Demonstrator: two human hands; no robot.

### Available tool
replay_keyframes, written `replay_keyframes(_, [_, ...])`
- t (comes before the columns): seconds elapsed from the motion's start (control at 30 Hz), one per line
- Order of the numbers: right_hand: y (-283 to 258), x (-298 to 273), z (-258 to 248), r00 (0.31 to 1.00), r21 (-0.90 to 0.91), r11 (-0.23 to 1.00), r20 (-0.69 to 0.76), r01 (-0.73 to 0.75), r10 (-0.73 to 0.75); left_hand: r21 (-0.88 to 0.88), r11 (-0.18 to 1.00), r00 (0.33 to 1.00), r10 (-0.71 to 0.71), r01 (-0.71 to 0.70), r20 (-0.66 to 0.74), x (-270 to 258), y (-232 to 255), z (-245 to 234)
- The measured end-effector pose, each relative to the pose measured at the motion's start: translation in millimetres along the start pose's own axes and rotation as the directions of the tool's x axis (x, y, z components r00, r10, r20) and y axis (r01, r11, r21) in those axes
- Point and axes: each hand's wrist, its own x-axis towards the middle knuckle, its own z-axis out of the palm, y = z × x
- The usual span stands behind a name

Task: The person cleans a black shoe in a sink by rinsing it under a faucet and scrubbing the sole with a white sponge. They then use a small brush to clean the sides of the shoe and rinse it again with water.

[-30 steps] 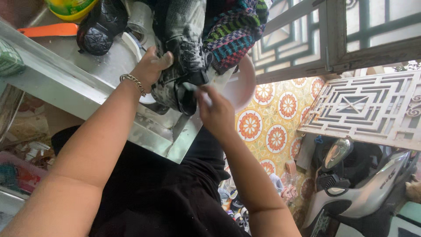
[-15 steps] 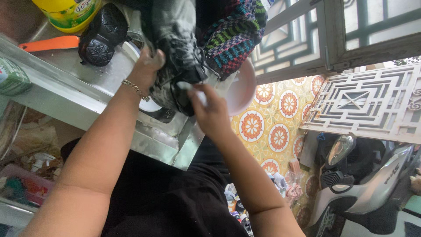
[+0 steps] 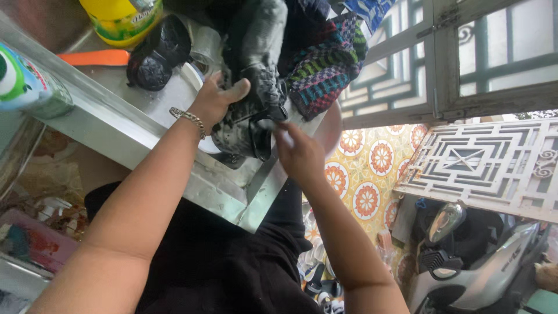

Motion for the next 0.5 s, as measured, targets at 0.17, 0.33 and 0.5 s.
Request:
replay_keyframes(0.17, [9.1, -18.0, 11.6, 0.989, 0.004, 0.992, 0.076, -0.129, 0.129, 0.103, 0.993, 0.998, -0.061, 0.06, 0.01, -3.0, 5.9, 13.9])
replay_keyframes(0.33, [8.4, -27.8, 8.7, 0.996, 0.022, 0.998, 0.063, -0.067, 0.065, 0.004, 0.989, 0.988, -0.146, 0.146, 0.05, 0.5, -9.8, 5.4])
replay_keyframes(0.5, [-5.6, -20.5, 13.3, 0.955, 0.013, 0.958, 0.08, -0.288, 0.286, 0.16, 0.981, 0.994, -0.105, 0.109, -0.031, 8.3, -27.5, 2.8])
